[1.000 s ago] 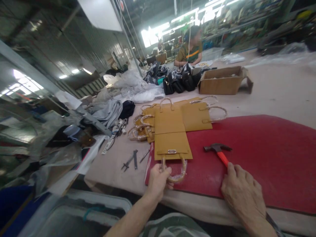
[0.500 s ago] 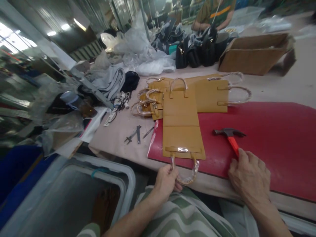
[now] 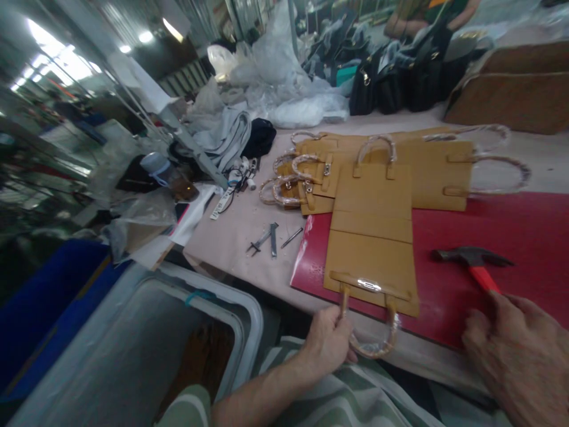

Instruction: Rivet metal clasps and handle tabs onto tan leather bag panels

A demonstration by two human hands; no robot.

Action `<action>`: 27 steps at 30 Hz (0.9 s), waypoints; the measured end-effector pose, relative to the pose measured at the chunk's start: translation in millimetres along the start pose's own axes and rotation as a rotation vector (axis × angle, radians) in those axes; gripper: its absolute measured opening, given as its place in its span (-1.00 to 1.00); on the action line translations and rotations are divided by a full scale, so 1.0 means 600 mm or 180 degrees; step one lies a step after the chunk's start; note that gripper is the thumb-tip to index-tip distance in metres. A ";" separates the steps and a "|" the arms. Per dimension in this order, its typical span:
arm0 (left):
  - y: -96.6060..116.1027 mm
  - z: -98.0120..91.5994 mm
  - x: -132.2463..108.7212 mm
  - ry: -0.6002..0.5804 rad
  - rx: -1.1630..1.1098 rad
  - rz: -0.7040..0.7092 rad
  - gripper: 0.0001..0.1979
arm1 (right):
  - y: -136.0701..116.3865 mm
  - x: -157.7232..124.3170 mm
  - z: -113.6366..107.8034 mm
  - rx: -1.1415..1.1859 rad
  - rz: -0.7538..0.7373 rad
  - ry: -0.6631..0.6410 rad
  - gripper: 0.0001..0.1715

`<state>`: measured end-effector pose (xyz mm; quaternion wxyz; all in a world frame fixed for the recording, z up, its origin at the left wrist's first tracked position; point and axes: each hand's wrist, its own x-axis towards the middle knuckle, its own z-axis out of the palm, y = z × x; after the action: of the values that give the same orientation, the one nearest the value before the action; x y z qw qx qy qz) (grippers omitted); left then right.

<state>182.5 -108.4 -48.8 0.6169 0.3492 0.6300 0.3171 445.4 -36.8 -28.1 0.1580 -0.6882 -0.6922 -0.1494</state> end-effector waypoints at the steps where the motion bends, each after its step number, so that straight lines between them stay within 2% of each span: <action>1: 0.000 0.003 0.002 -0.0003 0.0000 -0.0005 -0.53 | -0.018 0.005 0.001 0.0221 -0.0175 0.0073 -0.42; 5: 0.001 0.018 0.003 -0.0086 -0.0108 -0.0050 -0.60 | -0.101 0.011 0.014 0.1206 -0.0968 0.0079 -0.47; 8: 0.009 0.006 -0.004 -0.0320 -0.0089 -0.0024 -0.65 | -0.148 0.002 0.028 0.1256 -0.1358 -0.0149 -0.48; 10: 0.026 -0.029 -0.008 -0.0319 0.0151 0.0046 -0.66 | -0.162 -0.006 0.035 0.1108 -0.1412 -0.0250 -0.46; 11: 0.038 -0.056 -0.008 -0.0174 0.0360 0.0121 -0.65 | -0.165 -0.009 0.037 0.1057 -0.1394 -0.0264 -0.46; 13: 0.070 -0.124 0.000 0.0443 0.0960 0.0399 -0.66 | -0.164 -0.013 0.041 0.1033 -0.1341 -0.0275 -0.46; 15: 0.104 -0.197 0.022 0.1279 0.1882 0.0840 -0.69 | -0.161 -0.014 0.044 0.1027 -0.1301 -0.0318 -0.47; 16: 0.120 -0.230 0.037 0.1658 0.2319 0.0879 -0.71 | -0.160 -0.014 0.045 0.1034 -0.1284 -0.0331 -0.47; 17: 0.134 -0.258 0.054 0.1885 0.2682 0.0710 -0.73 | -0.160 -0.014 0.046 0.1050 -0.1270 -0.0337 -0.47; 18: 0.145 -0.281 0.073 0.1929 0.2985 0.0470 -0.74 | -0.160 -0.014 0.047 0.1072 -0.1263 -0.0333 -0.47; 21: 0.168 -0.313 0.129 0.1777 0.3465 -0.0063 -0.71 | -0.163 -0.015 0.044 0.1115 -0.1239 -0.0342 -0.46; 24: 0.177 -0.312 0.167 0.1725 0.3480 -0.0196 -0.69 | -0.166 -0.017 0.036 0.1115 -0.1148 -0.0466 -0.46; 27: 0.177 -0.311 0.184 0.1695 0.3375 -0.0278 -0.76 | -0.168 -0.019 0.027 0.1149 -0.1074 -0.0610 -0.46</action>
<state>2.2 48.3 -14.9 0.1915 0.4918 0.8493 0.0102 344.7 -41.1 -46.4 0.1848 -0.5346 -0.8244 0.0182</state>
